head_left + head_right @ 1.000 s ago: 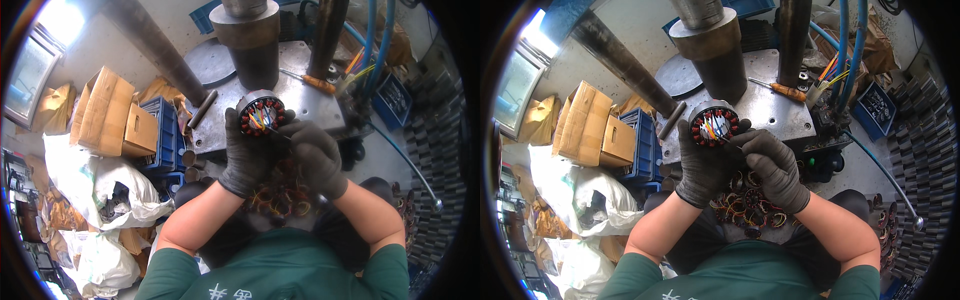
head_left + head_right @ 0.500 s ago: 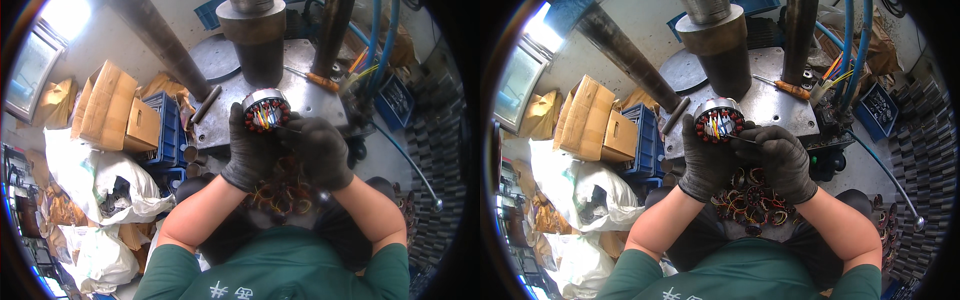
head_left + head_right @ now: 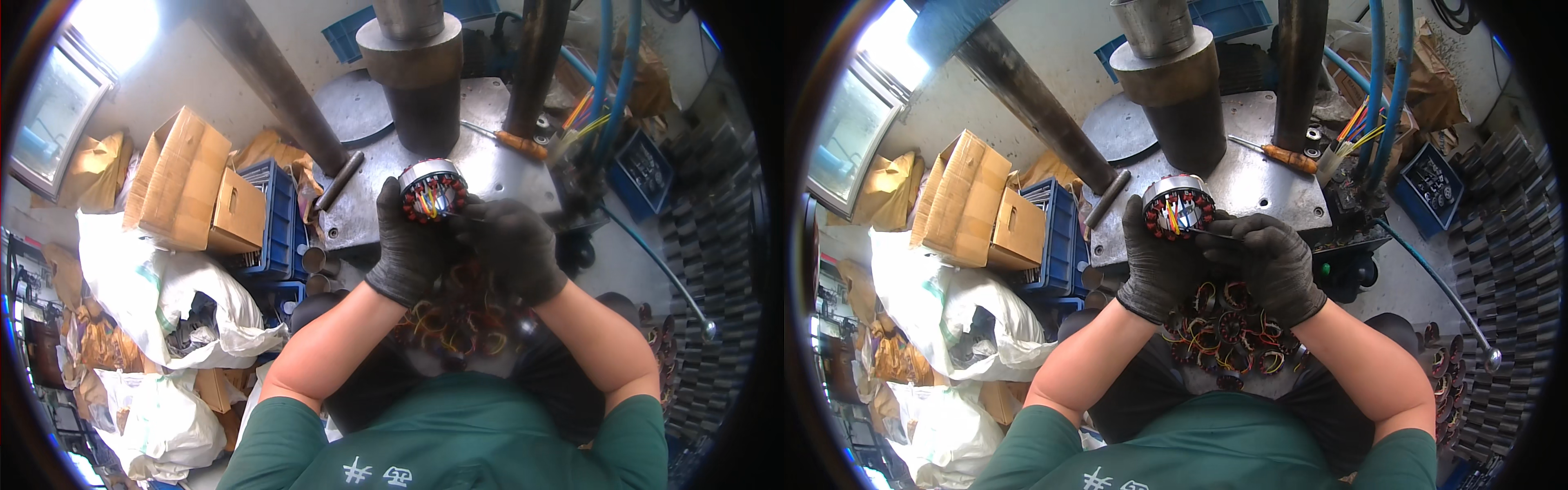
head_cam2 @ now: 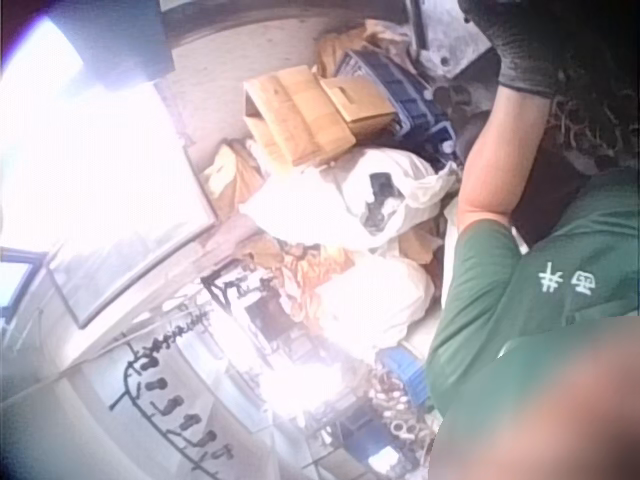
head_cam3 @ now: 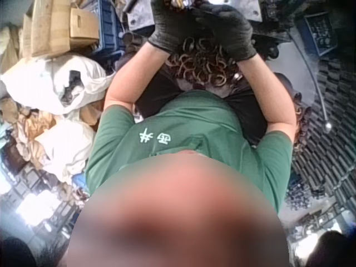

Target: The person organizes the wires of a stator by hand and uses a hydraulic press to insert the stator into a cylindrical metal housing.

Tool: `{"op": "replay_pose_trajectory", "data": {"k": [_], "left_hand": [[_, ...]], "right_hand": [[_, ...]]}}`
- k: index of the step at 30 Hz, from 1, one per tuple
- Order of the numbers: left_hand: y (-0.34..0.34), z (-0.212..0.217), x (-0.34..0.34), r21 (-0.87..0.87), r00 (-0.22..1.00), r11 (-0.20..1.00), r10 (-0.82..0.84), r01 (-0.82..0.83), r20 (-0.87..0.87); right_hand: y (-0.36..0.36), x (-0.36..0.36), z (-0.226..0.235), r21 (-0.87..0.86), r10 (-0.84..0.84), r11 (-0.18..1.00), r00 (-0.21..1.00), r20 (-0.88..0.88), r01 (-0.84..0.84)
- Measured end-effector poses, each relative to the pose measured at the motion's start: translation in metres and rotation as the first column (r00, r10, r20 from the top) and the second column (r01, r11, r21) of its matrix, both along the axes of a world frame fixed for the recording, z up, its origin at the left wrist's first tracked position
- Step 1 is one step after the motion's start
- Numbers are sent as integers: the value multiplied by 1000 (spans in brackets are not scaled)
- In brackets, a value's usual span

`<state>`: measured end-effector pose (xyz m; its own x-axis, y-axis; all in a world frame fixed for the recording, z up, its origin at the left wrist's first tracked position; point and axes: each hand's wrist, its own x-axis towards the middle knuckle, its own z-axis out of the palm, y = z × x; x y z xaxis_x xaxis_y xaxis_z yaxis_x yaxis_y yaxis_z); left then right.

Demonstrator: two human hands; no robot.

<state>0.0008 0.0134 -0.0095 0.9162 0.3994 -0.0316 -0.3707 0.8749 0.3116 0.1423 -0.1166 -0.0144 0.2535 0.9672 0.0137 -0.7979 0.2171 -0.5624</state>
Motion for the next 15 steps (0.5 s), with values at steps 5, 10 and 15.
{"op": "replay_pose_trajectory", "data": {"k": [5, 10, 15], "left_hand": [[-2, 3, 6, 20, 997, 998, 53, -52, -63], [16, -17, 8, -80, 990, 993, 71, -81, -123], [14, -2, 13, -94, 989, 995, 24, -38, -146]], "right_hand": [[6, 1, -9, 45, -3, 999, 999, -50, 6], [-5, -6, -6, 90, -8, 996, 986, 167, -7], [-5, 0, -1, 15, -16, 1000, 892, 452, 11]]}}
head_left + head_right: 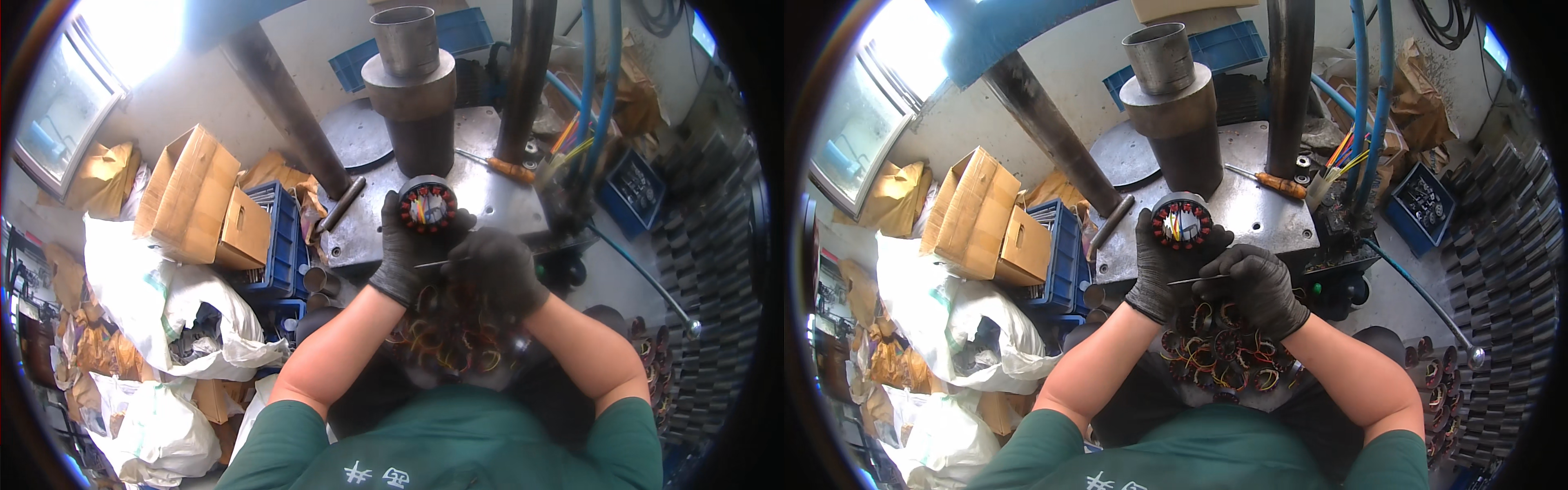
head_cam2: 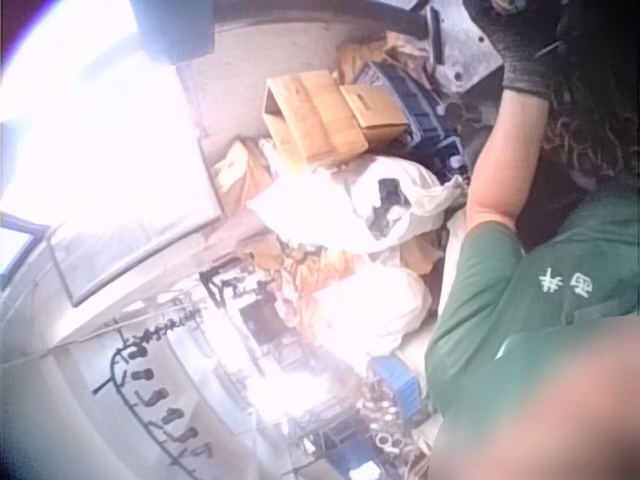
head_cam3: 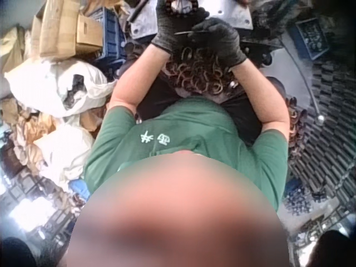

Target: The person organizes the wires of a stator by hand and uses a hydraulic press to insert the stator into a cylindrical metal housing.

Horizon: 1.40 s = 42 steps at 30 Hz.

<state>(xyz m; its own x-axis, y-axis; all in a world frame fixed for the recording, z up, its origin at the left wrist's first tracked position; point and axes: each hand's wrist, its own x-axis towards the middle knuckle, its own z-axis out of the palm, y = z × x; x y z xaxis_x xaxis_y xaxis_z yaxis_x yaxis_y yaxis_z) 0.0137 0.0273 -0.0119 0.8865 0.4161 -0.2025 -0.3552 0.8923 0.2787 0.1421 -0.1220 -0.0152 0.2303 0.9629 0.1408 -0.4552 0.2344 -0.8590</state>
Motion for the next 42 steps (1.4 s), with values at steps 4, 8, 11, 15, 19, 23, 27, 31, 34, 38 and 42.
{"op": "replay_pose_trajectory", "data": {"k": [4, 8, 11, 15, 19, 23, 27, 31, 34, 38, 42], "left_hand": [[7, -2, -4, -105, 997, 994, 5, 4, 79], [8, 3, -7, -167, 987, 976, 124, -140, -106], [3, 15, -9, -108, 968, 974, 176, -198, -180], [1, 14, -10, -86, 973, 978, 175, -189, -153], [-7, 20, -8, -132, 974, 975, 156, -178, -163], [-9, 23, -10, -146, 978, 976, 142, -165, -156], [-12, 28, -9, -201, 983, 968, 129, -153, -130], [-13, 32, -9, -223, 981, 961, 131, -162, -145], [-12, 30, -10, -203, 982, 966, 133, -158, -131], [-12, 33, -10, -201, 981, 966, 137, -164, -141], [-8, 23, -12, -158, 991, 979, 119, -126, -54]], "right_hand": [[-8, 3, 13, -46, -11, 999, 990, 144, 18], [-18, 8, 24, -14, 63, 998, 998, -31, -63], [-22, 10, 36, -42, 88, 995, 995, 53, -86], [-22, 9, 33, 56, 0, 998, 965, 264, -16], [-21, 15, 35, 138, -126, 988, 868, 480, 67], [-18, 14, 34, 174, -150, 981, 887, 437, 80], [-14, 13, 38, 257, -195, 963, 867, 459, 80], [-12, 11, 39, 302, -238, 948, 843, 483, 95], [-11, 14, 40, 311, -231, 948, 822, 521, 70], [-11, 10, 40, 282, -204, 956, 871, 447, 80], [-11, 11, 37, 285, -203, 956, 852, 483, 66]]}}
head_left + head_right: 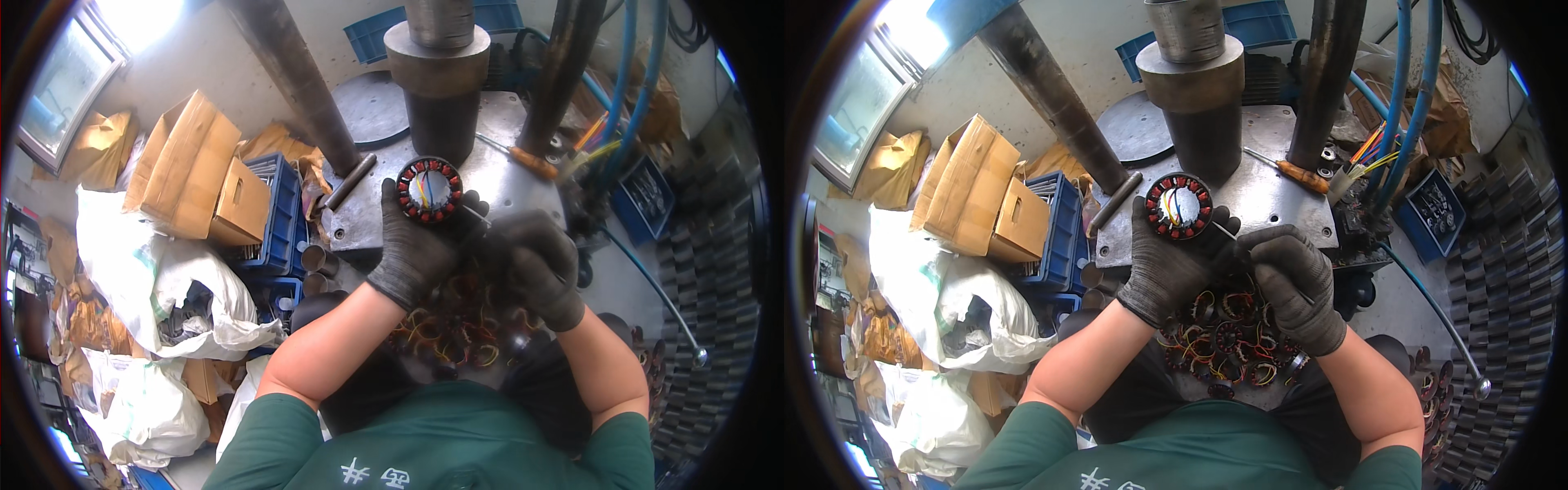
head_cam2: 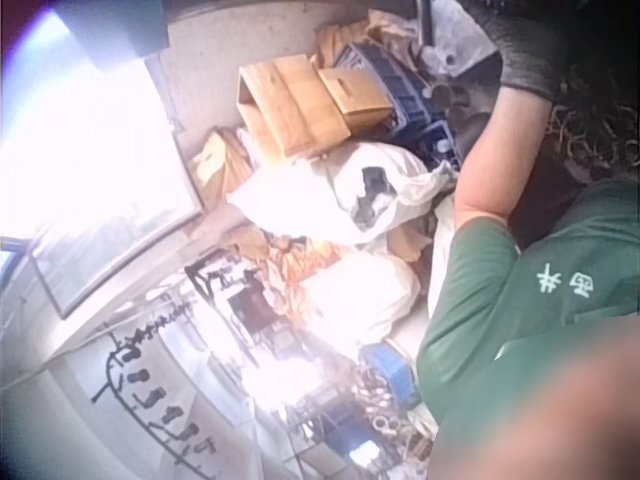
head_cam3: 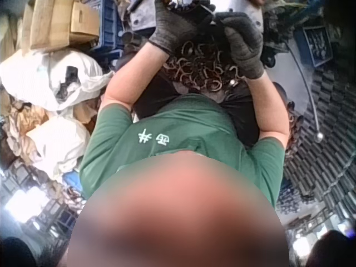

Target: The person organizes the wires of a stator by hand and uses a hydraulic press to insert the stator into a cylindrical metal housing.

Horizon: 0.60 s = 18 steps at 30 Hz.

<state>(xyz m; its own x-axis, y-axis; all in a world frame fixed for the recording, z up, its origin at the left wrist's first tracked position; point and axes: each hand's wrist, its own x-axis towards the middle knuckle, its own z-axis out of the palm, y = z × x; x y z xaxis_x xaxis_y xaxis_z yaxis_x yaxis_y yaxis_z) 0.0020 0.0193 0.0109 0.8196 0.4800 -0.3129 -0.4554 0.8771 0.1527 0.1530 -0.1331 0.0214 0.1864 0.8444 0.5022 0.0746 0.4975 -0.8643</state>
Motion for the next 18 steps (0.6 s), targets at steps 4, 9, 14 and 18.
{"op": "replay_pose_trajectory", "data": {"k": [4, 9, 14, 18], "left_hand": [[1, 2, 0, 19, 1000, 1000, 12, -12, 5], [1, 5, 0, -33, 1000, 999, 26, -27, -15], [-2, 10, 1, -19, 998, 999, 48, -49, -33], [0, 10, 1, 19, 999, 999, 39, -39, 2]], "right_hand": [[0, -1, 0, -28, 7, 1000, 1000, 8, -7], [-3, -4, -3, -49, -9, 999, 1000, 3, 9], [-4, -8, -2, -37, -18, 999, 1000, 14, 19], [-4, -9, 2, -43, -28, 999, 997, 65, 31]]}}
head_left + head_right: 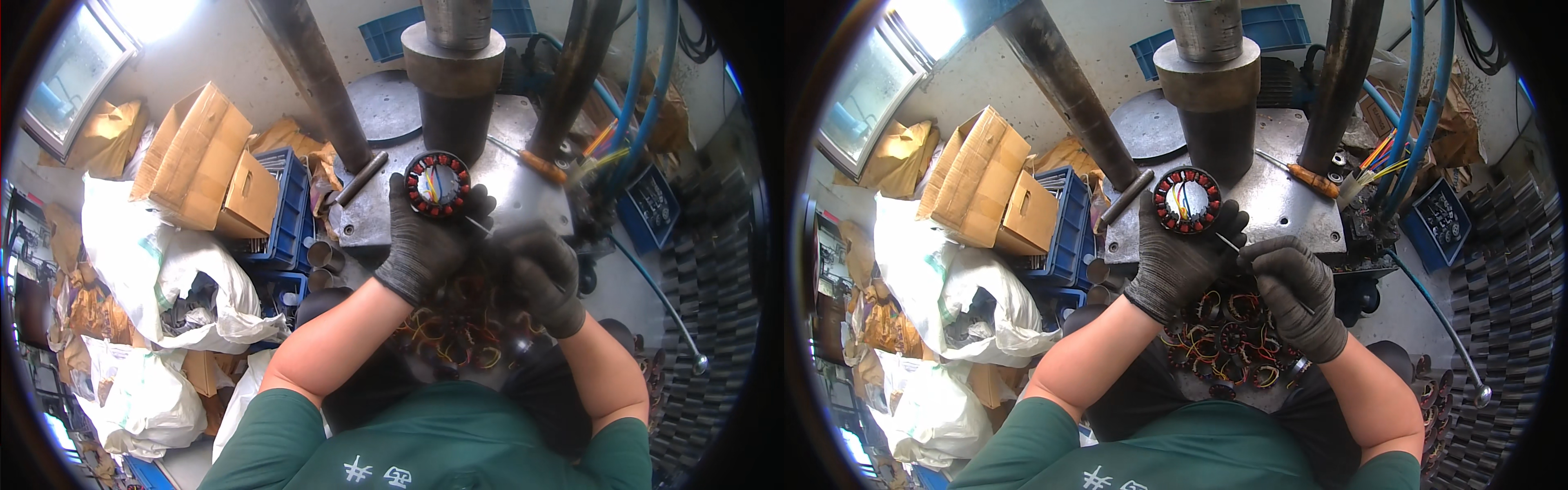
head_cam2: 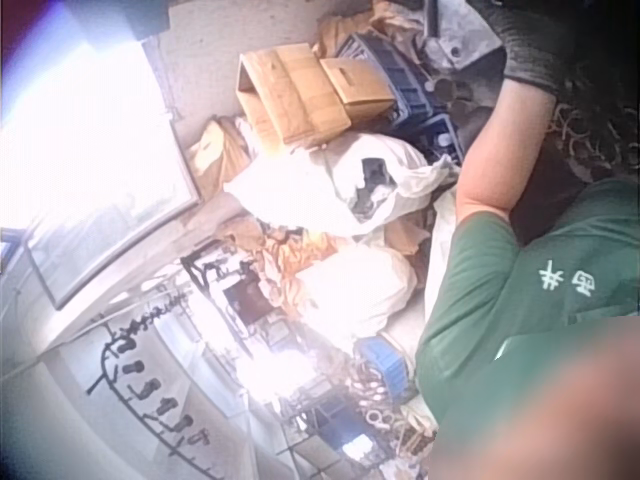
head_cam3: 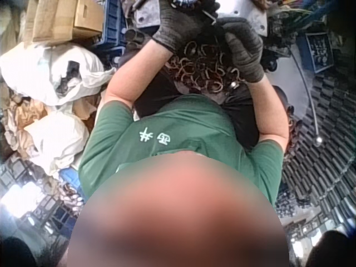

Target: The person organizes the wires of a stator by hand and uses a hydraulic press to insert the stator into a cylindrical metal housing.

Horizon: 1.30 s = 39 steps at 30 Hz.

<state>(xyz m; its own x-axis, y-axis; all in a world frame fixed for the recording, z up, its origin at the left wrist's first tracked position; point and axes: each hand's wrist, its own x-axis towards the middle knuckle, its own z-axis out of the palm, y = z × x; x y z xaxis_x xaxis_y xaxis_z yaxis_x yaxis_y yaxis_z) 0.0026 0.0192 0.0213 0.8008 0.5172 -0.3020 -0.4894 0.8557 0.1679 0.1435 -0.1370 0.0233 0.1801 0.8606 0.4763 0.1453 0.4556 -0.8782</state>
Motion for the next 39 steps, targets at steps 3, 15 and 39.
{"op": "replay_pose_trajectory", "data": {"k": [3, 15, 39], "left_hand": [[4, -7, -1, 68, 996, 998, -20, 15, 87], [2, -6, 1, 11, 999, 1000, -8, 8, 43], [21, -6, -15, 166, 996, 986, -15, 1, 84]], "right_hand": [[0, -1, 5, 10, -4, 1000, 999, 48, 4], [-1, 2, 0, 40, -24, 999, 995, 94, 20], [-1, 8, -7, 25, -269, 963, 963, -5, 269]]}}
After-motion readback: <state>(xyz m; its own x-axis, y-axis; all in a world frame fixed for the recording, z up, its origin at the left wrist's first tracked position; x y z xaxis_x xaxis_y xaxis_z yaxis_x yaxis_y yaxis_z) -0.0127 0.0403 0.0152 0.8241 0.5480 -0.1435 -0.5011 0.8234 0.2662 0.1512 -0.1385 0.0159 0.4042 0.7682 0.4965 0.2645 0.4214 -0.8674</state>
